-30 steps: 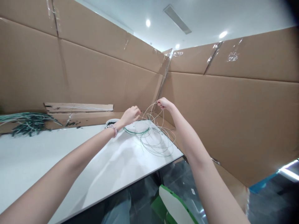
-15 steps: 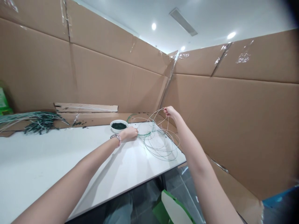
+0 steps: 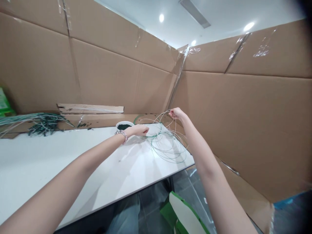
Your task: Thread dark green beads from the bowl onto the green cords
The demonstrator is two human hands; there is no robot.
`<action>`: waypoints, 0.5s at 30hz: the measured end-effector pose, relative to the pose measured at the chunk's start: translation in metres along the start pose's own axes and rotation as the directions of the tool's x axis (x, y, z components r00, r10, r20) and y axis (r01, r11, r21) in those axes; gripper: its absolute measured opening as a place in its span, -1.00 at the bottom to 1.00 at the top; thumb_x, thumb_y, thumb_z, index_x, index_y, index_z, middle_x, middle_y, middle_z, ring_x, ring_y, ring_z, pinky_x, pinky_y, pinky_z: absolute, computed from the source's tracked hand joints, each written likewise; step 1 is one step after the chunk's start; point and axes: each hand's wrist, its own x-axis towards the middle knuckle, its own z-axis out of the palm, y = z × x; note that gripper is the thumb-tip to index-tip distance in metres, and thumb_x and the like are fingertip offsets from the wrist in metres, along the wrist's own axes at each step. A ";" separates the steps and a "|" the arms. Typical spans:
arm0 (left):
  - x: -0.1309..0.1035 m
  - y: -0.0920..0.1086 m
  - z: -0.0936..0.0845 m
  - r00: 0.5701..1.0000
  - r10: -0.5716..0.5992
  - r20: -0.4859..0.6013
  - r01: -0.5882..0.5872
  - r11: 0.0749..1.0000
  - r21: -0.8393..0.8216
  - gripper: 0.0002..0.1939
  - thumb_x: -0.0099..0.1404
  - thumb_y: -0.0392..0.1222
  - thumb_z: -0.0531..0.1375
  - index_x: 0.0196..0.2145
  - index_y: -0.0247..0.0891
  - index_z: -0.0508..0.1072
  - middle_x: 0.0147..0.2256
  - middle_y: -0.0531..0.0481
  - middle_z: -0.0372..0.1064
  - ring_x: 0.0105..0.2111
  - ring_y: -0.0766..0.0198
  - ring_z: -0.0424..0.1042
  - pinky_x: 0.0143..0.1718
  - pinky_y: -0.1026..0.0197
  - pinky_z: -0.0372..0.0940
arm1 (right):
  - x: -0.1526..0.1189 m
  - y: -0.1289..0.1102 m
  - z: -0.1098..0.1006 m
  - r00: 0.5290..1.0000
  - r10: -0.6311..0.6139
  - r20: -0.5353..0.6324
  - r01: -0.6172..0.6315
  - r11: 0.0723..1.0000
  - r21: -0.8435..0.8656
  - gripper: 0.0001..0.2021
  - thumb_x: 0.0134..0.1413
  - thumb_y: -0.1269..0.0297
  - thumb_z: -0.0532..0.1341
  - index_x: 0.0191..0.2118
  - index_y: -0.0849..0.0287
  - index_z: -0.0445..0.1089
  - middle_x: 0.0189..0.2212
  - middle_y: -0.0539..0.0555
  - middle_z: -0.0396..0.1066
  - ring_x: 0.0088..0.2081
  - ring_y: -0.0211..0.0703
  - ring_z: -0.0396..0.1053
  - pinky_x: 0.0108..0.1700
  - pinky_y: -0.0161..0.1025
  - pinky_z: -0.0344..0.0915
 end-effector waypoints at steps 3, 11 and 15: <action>0.007 0.005 -0.022 1.000 -0.003 -0.031 -0.002 0.990 -0.138 -0.85 0.12 -0.30 0.03 -0.49 -0.32 0.38 -0.57 0.04 0.31 -0.61 0.39 0.17 -0.54 0.33 0.08 | -0.005 -0.004 0.001 1.000 -0.032 -0.001 0.032 1.000 -0.001 -0.68 0.17 0.21 0.13 0.00 0.24 0.27 -0.05 0.14 0.31 -0.10 -0.11 0.35 -0.11 -0.06 0.34; 0.051 0.033 -0.094 0.985 0.088 -0.150 -0.142 0.907 -0.397 -0.80 0.06 -0.24 0.08 -0.47 -0.37 0.48 -0.58 0.05 0.30 -0.58 0.43 0.19 -0.51 0.33 0.10 | -0.034 -0.030 0.030 0.961 -0.147 0.234 0.139 0.989 0.047 -0.83 0.19 0.33 0.11 -0.22 0.33 0.36 -0.35 0.09 0.42 -0.37 -0.27 0.40 -0.32 -0.25 0.39; 0.073 0.037 -0.120 0.959 0.043 -0.278 -0.165 0.887 -0.430 -0.84 -0.04 -0.32 0.10 -0.55 -0.40 0.48 -0.66 0.07 0.26 -0.63 0.44 0.14 -0.53 0.31 0.06 | -0.046 -0.042 0.032 0.943 -0.210 0.258 0.202 0.978 0.055 -0.79 0.13 0.56 0.02 -0.46 0.34 0.32 -0.62 0.09 0.37 -0.54 -0.31 0.35 -0.37 -0.31 0.36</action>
